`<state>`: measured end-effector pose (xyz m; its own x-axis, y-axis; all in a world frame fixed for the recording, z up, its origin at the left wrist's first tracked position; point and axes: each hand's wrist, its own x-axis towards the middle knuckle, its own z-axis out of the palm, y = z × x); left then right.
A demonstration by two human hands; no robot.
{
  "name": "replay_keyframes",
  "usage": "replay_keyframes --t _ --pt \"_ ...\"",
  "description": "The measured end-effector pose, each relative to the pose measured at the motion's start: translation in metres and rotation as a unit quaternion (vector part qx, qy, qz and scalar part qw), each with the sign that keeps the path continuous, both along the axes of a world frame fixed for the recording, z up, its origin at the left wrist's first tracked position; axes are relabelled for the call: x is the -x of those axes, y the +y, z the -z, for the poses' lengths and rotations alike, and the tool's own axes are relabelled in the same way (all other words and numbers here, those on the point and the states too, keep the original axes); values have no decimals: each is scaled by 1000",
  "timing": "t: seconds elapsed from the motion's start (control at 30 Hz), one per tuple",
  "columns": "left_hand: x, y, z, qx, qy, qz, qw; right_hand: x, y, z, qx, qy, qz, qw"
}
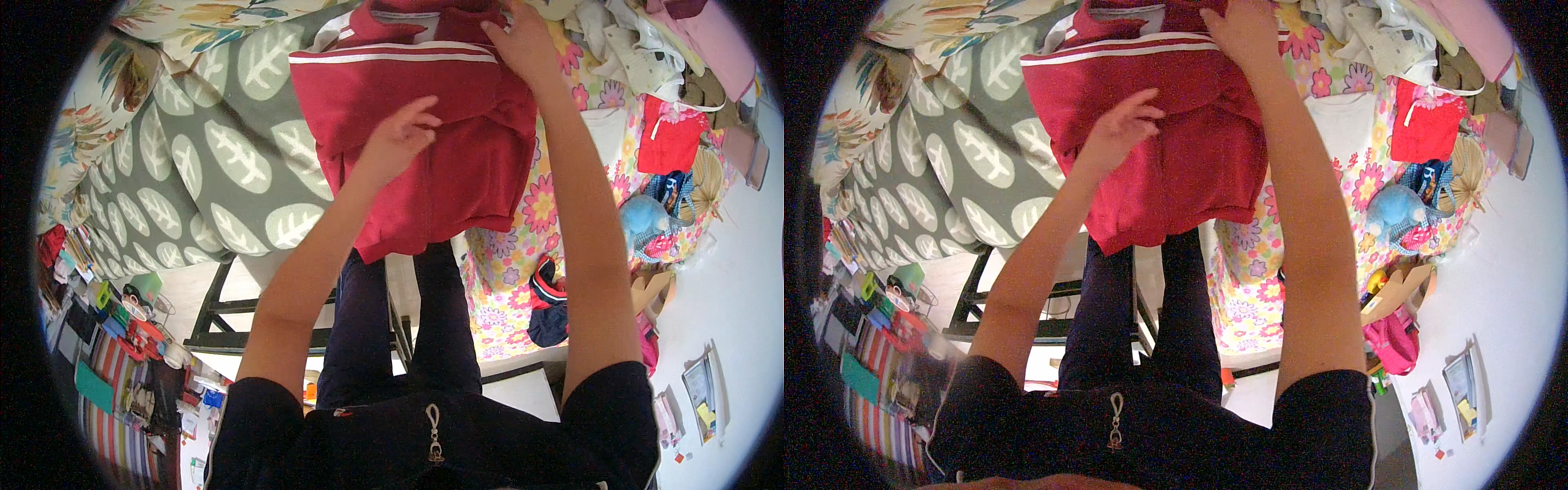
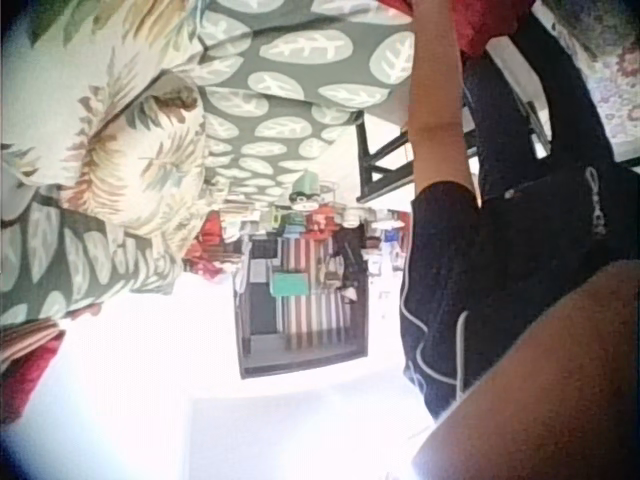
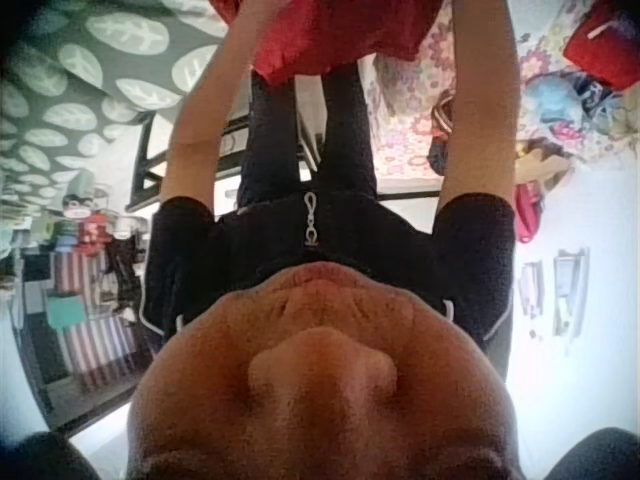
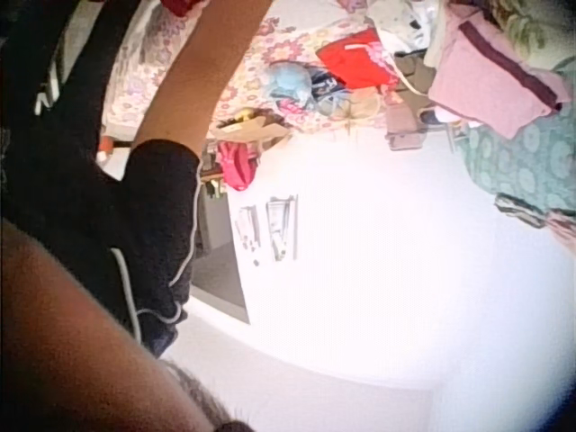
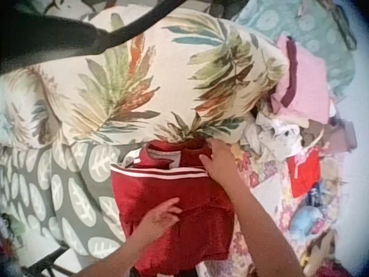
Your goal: The person folds several pieces of clothing on a bed, including a pink and purple plaid shirt, a pink polo shirt, a red sweatshirt, and a red and navy jacket. The person smooths and folds each item by hand, placing the finished items in a neat pile on the bed.
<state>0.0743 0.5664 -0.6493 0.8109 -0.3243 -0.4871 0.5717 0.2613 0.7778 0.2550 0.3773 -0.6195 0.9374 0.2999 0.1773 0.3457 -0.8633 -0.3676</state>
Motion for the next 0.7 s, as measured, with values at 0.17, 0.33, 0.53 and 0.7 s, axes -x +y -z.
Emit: replay_keyframes --t 0.17,0.33,0.53,0.7 --pt "4 -33 6 60 73 -8 996 -38 8 27 92 157 60 981" --pt "5 -38 17 57 148 -18 987 -46 -3 9 73 372 -14 925" --pt "34 -20 12 131 200 -82 967 66 -17 -73 -37 247 -325 912" --pt "120 6 6 283 297 -290 865 184 -50 -95 64 219 -305 924"
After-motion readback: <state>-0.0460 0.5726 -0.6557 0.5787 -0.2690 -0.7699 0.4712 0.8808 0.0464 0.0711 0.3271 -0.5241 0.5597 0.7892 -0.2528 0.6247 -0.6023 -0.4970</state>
